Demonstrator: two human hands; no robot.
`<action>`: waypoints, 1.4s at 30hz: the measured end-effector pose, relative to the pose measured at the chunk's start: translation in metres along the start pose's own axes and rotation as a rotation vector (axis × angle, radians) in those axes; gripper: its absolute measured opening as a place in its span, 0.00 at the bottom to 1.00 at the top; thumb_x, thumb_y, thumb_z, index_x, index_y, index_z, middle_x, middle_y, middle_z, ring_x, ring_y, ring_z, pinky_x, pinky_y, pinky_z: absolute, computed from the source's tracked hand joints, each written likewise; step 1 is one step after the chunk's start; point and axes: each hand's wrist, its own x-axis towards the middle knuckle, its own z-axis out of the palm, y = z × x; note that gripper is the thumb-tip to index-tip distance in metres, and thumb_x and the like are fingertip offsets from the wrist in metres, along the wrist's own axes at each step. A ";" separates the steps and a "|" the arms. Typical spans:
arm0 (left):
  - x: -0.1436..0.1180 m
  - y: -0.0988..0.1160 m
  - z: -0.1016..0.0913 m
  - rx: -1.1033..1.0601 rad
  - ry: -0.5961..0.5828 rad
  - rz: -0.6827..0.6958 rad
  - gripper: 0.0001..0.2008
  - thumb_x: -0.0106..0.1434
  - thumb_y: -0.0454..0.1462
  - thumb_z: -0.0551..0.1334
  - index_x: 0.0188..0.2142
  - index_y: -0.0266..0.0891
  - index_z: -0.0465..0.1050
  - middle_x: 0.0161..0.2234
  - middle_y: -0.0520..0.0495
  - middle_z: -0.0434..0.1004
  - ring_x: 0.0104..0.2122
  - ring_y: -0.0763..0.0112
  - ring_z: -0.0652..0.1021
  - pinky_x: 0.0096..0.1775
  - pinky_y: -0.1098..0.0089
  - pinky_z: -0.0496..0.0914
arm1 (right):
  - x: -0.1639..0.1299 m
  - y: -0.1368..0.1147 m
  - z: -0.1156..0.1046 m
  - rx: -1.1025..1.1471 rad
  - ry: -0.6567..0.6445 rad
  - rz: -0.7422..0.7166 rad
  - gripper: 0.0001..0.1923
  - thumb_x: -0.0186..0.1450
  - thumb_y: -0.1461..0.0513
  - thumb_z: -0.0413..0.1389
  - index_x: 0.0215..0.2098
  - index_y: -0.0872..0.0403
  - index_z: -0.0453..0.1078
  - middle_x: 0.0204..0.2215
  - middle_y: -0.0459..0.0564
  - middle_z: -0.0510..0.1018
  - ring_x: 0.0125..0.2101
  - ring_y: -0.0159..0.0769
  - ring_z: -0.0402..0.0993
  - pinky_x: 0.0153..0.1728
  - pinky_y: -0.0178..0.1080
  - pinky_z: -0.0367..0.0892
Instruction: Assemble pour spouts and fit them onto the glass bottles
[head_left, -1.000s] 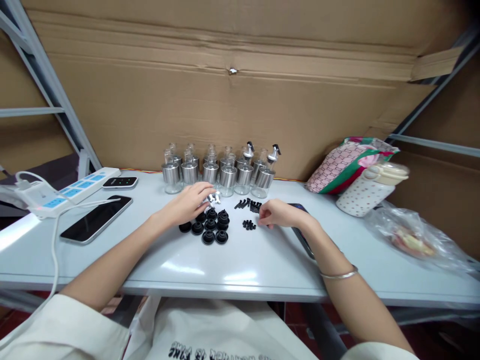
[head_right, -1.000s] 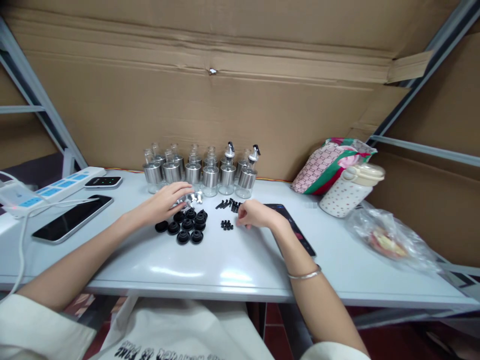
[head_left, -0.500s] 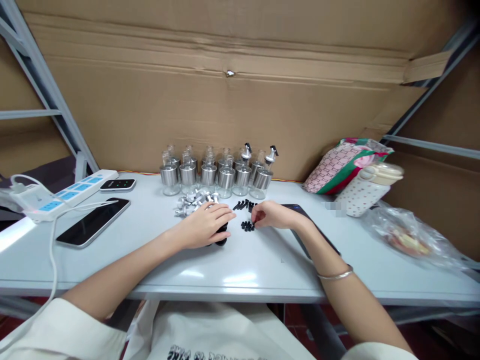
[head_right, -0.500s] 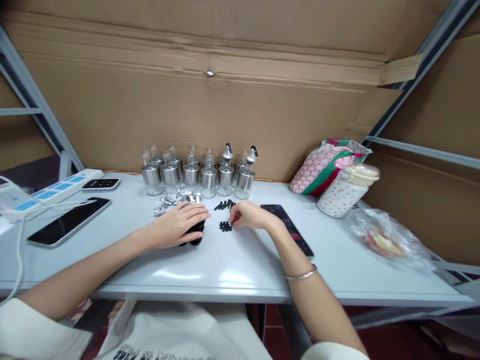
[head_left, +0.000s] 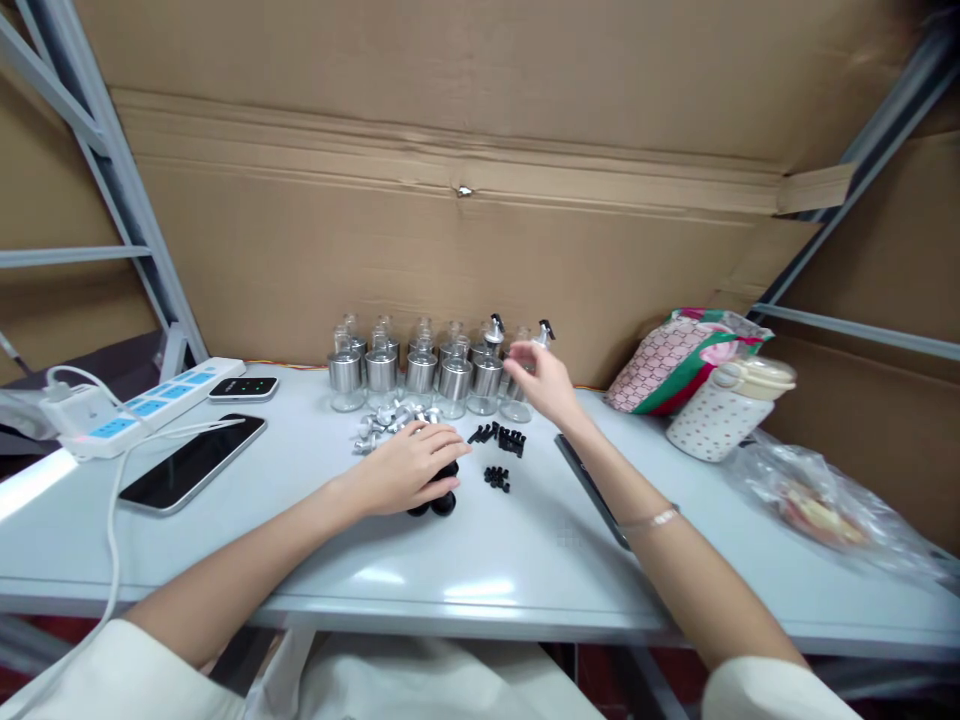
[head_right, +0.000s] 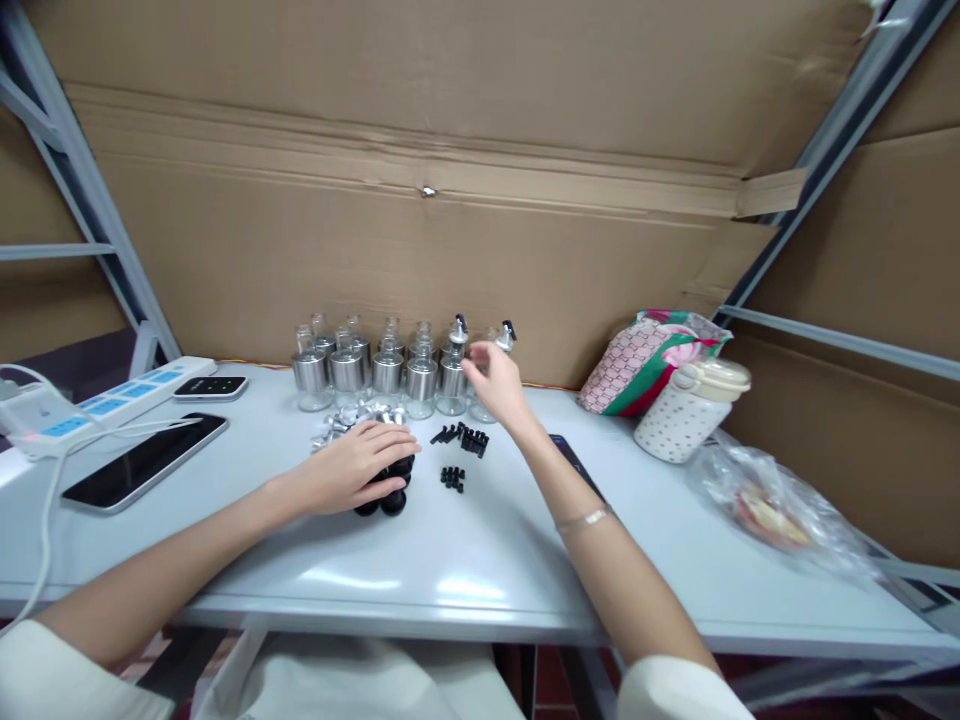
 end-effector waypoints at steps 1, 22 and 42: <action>0.000 0.000 0.000 -0.008 0.002 0.000 0.16 0.70 0.40 0.52 0.54 0.35 0.63 0.52 0.41 0.70 0.54 0.62 0.68 0.54 0.61 0.61 | 0.013 -0.002 0.007 -0.007 0.086 0.028 0.17 0.61 0.60 0.52 0.47 0.60 0.65 0.48 0.63 0.72 0.47 0.43 0.71 0.47 0.43 0.65; 0.080 0.009 -0.026 -0.754 0.497 -0.436 0.36 0.48 0.39 0.70 0.53 0.38 0.55 0.51 0.38 0.68 0.50 0.55 0.71 0.51 0.56 0.67 | 0.013 -0.111 -0.014 0.534 0.134 -0.141 0.10 0.64 0.53 0.53 0.31 0.50 0.61 0.20 0.42 0.64 0.20 0.30 0.64 0.21 0.34 0.59; 0.072 0.011 -0.030 -1.937 -0.369 -0.031 0.32 0.33 0.45 0.74 0.38 0.42 0.66 0.32 0.48 0.72 0.31 0.64 0.76 0.39 0.63 0.72 | -0.015 -0.142 -0.018 0.961 -0.133 -0.109 0.15 0.67 0.46 0.49 0.37 0.47 0.66 0.17 0.39 0.55 0.19 0.29 0.59 0.24 0.32 0.64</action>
